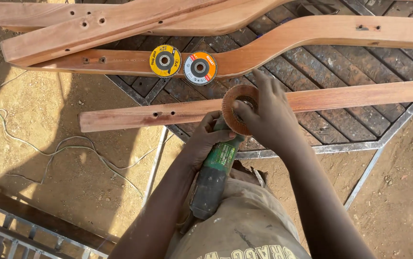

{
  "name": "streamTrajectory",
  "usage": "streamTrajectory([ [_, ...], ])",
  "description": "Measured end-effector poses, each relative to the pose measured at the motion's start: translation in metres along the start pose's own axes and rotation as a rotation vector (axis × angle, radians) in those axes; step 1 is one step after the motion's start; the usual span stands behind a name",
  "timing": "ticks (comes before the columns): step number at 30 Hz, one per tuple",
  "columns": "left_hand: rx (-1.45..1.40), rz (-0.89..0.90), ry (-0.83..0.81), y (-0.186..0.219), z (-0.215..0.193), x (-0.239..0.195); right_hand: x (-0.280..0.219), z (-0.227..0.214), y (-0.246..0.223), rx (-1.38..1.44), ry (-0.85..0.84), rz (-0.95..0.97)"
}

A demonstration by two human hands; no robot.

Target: Sanding a wooden plank using an angle grinder and inspecting sanding discs.

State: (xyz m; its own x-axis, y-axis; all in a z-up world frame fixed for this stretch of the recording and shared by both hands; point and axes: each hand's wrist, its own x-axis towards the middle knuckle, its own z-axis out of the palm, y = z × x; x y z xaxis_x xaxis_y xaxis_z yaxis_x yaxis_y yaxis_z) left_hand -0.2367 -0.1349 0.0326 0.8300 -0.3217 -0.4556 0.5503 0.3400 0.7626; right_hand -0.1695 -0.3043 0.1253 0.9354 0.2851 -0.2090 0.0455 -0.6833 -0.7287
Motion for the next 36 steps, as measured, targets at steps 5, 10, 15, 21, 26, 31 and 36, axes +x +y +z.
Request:
streamTrajectory([
  [5, -0.040, 0.036, -0.055, 0.001, 0.001, 0.005, 0.002, -0.012, -0.020, 0.330, -0.114, -0.323],
  [10, -0.028, 0.137, -0.078, -0.048, -0.031, 0.027, -0.001, 0.015, -0.011, -0.083, 0.140, -0.135],
  [15, -0.062, 0.067, -0.093, -0.070, -0.025, 0.027, -0.003, 0.052, 0.021, -0.435, 0.263, -0.175],
  [21, -0.021, -0.029, -0.143, -0.062, -0.016, 0.018, -0.004, 0.038, 0.035, -0.414, 0.219, -0.275],
  [26, 0.008, -0.011, -0.183, -0.038, -0.008, 0.017, 0.005, 0.025, 0.033, -0.416, 0.273, -0.436],
  [31, 0.017, -0.042, -0.177, -0.022, -0.002, -0.001, -0.002, -0.015, 0.007, -0.367, -0.272, -0.738],
  [36, 0.078, -0.151, -0.255, -0.013, 0.002, -0.012, -0.010, -0.036, -0.006, -0.319, -0.214, -0.771],
])
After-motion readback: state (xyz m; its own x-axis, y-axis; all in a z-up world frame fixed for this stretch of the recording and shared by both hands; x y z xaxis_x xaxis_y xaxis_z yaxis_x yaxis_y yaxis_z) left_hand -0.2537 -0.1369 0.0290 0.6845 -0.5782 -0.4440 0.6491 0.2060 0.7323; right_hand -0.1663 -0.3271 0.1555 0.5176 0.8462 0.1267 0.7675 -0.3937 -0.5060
